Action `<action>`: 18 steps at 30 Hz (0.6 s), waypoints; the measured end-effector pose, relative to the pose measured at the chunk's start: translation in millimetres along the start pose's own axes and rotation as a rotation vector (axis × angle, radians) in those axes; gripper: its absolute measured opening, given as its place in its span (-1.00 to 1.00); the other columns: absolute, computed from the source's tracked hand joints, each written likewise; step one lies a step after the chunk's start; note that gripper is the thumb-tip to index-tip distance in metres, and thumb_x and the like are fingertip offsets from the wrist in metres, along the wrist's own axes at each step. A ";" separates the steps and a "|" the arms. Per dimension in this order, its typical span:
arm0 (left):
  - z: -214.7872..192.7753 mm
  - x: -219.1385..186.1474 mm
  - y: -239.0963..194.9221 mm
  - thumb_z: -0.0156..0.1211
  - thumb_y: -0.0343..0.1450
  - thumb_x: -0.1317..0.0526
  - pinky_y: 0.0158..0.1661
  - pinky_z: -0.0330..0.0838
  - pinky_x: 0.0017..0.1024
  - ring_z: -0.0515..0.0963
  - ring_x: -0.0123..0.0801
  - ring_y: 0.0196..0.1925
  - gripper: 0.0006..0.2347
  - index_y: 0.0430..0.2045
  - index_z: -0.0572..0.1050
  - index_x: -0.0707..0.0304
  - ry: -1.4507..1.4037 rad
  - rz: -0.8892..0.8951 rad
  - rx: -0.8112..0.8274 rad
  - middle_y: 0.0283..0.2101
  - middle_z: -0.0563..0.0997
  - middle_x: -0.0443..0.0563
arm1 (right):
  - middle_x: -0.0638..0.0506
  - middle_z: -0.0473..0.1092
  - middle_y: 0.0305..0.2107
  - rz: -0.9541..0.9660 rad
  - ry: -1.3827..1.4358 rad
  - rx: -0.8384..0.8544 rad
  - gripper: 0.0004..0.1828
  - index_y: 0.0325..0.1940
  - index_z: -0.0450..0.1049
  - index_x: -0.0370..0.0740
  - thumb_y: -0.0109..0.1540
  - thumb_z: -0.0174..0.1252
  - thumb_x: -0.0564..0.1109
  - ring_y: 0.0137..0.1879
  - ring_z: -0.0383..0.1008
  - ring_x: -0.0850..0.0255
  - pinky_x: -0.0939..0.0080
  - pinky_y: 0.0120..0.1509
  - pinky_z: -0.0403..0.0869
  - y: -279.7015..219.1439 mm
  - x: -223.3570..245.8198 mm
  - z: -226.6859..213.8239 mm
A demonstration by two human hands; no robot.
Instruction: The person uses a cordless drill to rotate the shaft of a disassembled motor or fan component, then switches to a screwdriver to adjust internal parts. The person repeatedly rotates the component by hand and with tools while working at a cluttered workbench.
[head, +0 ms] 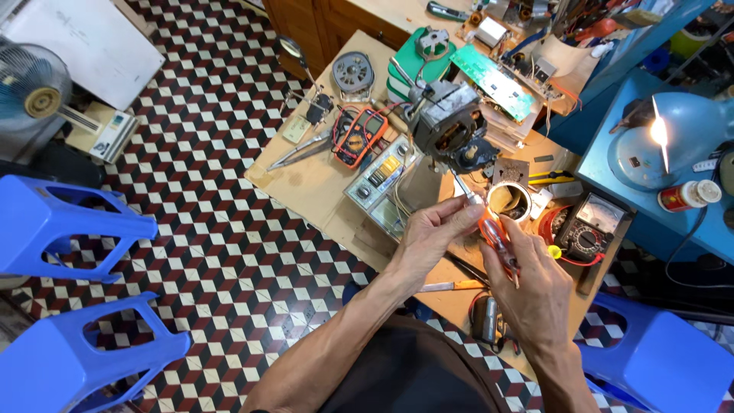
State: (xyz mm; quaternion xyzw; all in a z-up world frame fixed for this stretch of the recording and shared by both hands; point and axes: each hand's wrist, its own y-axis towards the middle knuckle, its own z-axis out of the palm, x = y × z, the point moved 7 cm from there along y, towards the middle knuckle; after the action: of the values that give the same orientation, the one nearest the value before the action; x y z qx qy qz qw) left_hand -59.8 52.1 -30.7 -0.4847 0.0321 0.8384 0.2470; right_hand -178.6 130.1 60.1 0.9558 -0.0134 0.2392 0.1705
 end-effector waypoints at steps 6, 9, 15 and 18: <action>-80.1 -84.4 1.2 0.17 0.55 -0.05 -0.18 0.38 -0.38 0.46 -0.36 -0.27 -0.57 -0.24 0.58 0.53 0.294 0.209 -0.577 -0.34 0.53 0.18 | -0.09 0.48 -0.28 -0.148 -0.026 -0.085 -0.48 0.24 0.43 -0.32 0.22 0.35 -0.15 -0.30 0.54 0.17 0.15 -0.25 0.52 7.3 7.5 -3.4; -86.4 -123.4 57.9 0.08 0.41 -0.26 0.12 0.36 -0.32 0.55 -0.31 0.09 -0.42 -0.01 0.59 0.32 0.361 0.304 -0.507 0.07 0.63 0.20 | -0.10 0.48 -0.26 -0.188 -0.047 -0.090 -0.47 0.23 0.43 -0.32 0.21 0.36 -0.15 -0.28 0.54 0.17 0.18 -0.25 0.52 6.8 6.7 -2.8; -56.4 -88.2 110.5 -0.14 0.40 -0.33 0.38 0.04 -0.11 0.24 -0.09 0.46 -0.24 0.41 0.13 0.21 0.181 0.259 -0.251 0.44 0.25 0.23 | -0.12 0.46 -0.30 -0.231 -0.113 -0.077 -0.48 0.21 0.45 -0.36 0.21 0.38 -0.15 -0.32 0.52 0.14 0.15 -0.29 0.49 9.1 2.8 -2.5; -58.9 -74.5 110.6 -0.22 0.46 -0.34 0.44 0.00 -0.11 0.21 -0.12 0.49 -0.25 0.41 0.13 0.27 0.174 0.324 -0.354 0.47 0.21 0.25 | -0.08 0.46 -0.33 -0.167 -0.006 -0.077 -0.52 0.21 0.49 -0.32 0.24 0.37 -0.14 -0.37 0.47 0.23 0.20 -0.29 0.46 8.3 -1.6 -4.1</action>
State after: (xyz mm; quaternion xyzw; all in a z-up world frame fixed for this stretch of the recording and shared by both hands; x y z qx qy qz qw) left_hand -31.8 -90.6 -20.6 -0.5793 -0.0171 0.8148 0.0170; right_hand -182.7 123.5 65.4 0.9470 0.0566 0.2206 0.2266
